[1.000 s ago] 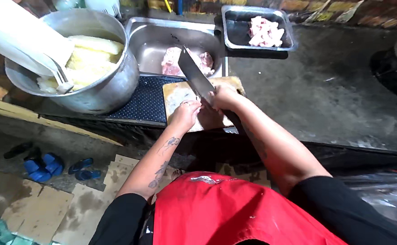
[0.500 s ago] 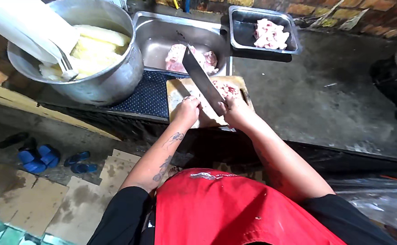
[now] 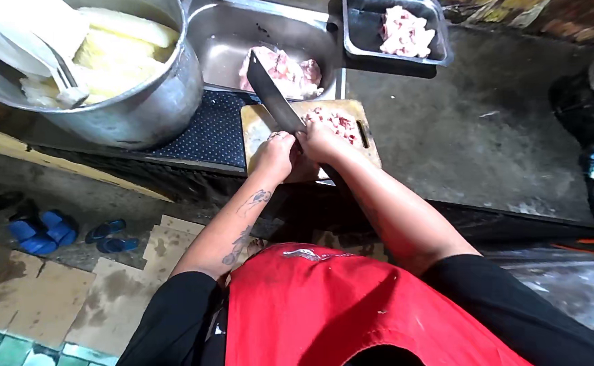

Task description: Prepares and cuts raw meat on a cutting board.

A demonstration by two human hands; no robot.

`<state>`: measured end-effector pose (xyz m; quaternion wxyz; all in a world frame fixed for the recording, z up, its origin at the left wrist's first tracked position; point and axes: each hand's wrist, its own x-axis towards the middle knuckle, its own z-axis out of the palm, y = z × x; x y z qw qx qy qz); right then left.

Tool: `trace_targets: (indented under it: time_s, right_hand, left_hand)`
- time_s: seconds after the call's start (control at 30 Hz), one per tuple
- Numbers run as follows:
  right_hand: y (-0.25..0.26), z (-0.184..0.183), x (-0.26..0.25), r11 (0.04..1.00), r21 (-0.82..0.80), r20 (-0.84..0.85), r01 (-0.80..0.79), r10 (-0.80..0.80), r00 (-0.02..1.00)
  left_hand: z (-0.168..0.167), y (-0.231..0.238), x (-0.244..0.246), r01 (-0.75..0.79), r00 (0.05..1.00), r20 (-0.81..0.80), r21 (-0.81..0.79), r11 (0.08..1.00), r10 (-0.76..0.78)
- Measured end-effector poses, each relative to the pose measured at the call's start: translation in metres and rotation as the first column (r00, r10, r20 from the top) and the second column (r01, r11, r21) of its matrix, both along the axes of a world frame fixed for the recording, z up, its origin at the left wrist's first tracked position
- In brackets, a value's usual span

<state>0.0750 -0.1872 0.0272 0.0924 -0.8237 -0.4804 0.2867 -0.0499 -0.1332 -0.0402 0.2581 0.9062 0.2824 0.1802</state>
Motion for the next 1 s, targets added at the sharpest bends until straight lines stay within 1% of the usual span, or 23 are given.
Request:
trace_targets:
  time_s: [0.1, 0.23, 0.3, 0.37, 0.43, 0.5, 0.57, 0.6, 0.67, 0.73, 0.8, 0.83, 0.93, 1.0]
  right_hand:
    - [-0.004, 0.0, 0.004, 1.0, 0.009, -0.042, 0.007, -0.006, 0.999]
    - [-0.051, -0.005, 0.023, 0.995, -0.061, -0.099, 0.08, -0.085, 0.991]
    - [-0.065, -0.006, 0.036, 0.991, -0.07, -0.062, 0.117, -0.121, 0.991]
    - [-0.067, 0.0, 0.033, 0.987, -0.066, 0.01, 0.144, -0.143, 0.99]
    - [-0.065, 0.008, 0.025, 0.987, -0.019, 0.066, 0.16, -0.158, 0.985]
    - [-0.064, 0.019, 0.017, 0.99, 0.058, 0.08, 0.13, -0.135, 0.988]
    - [-0.064, 0.029, 0.008, 0.989, 0.125, 0.076, 0.083, -0.093, 0.993]
    - [-0.063, 0.033, 0.003, 0.987, 0.148, 0.064, 0.065, -0.075, 0.995]
    - [-0.059, 0.03, -0.004, 0.987, 0.154, 0.04, 0.034, -0.04, 0.998]
    - [-0.051, 0.018, -0.012, 0.997, 0.065, -0.002, 0.045, -0.045, 0.999]
    - [-0.041, 0.001, -0.016, 0.996, -0.032, -0.042, 0.083, -0.084, 0.996]
    - [-0.036, 0.0, -0.016, 0.994, -0.062, -0.045, 0.09, -0.093, 0.995]
    - [-0.028, 0.001, -0.021, 0.994, -0.074, -0.013, 0.078, -0.079, 0.997]
    - [-0.028, 0.001, -0.021, 0.995, -0.056, 0.003, 0.077, -0.077, 0.997]
  left_hand:
    - [-0.001, 0.0, 0.0, -0.001, 1.0, -0.003, -0.002, 1.0, 0.001]
    - [-0.011, 0.002, -0.001, 0.0, 0.995, 0.099, 0.053, 0.999, -0.005]
    - [-0.017, 0.003, 0.001, 0.001, 0.996, 0.093, 0.086, 0.996, -0.009]
    - [-0.018, 0.004, -0.001, 0.024, 0.997, 0.068, 0.095, 0.995, -0.031]
    - [-0.016, 0.004, -0.004, 0.041, 0.993, 0.107, 0.061, 0.997, -0.047]
    - [-0.014, 0.003, -0.009, 0.006, 0.976, 0.218, -0.046, 0.999, 0.005]
    - [-0.012, 0.0, -0.016, -0.086, 0.953, 0.278, -0.134, 0.987, 0.121]
    - [-0.012, -0.001, -0.019, -0.134, 0.941, 0.29, -0.145, 0.98, 0.172]
    - [-0.011, -0.004, -0.021, -0.179, 0.929, 0.303, -0.139, 0.974, 0.214]
    - [-0.01, -0.004, -0.02, -0.174, 0.94, 0.271, -0.142, 0.974, 0.208]
    - [-0.009, -0.003, -0.017, -0.154, 0.964, 0.193, -0.158, 0.975, 0.184]
    - [-0.005, -0.002, -0.015, -0.149, 0.973, 0.149, -0.171, 0.974, 0.175]
    - [0.006, -0.002, -0.011, -0.158, 0.986, 0.019, -0.196, 0.968, 0.165]
    - [0.008, 0.003, -0.006, -0.165, 0.985, 0.02, -0.19, 0.968, 0.172]
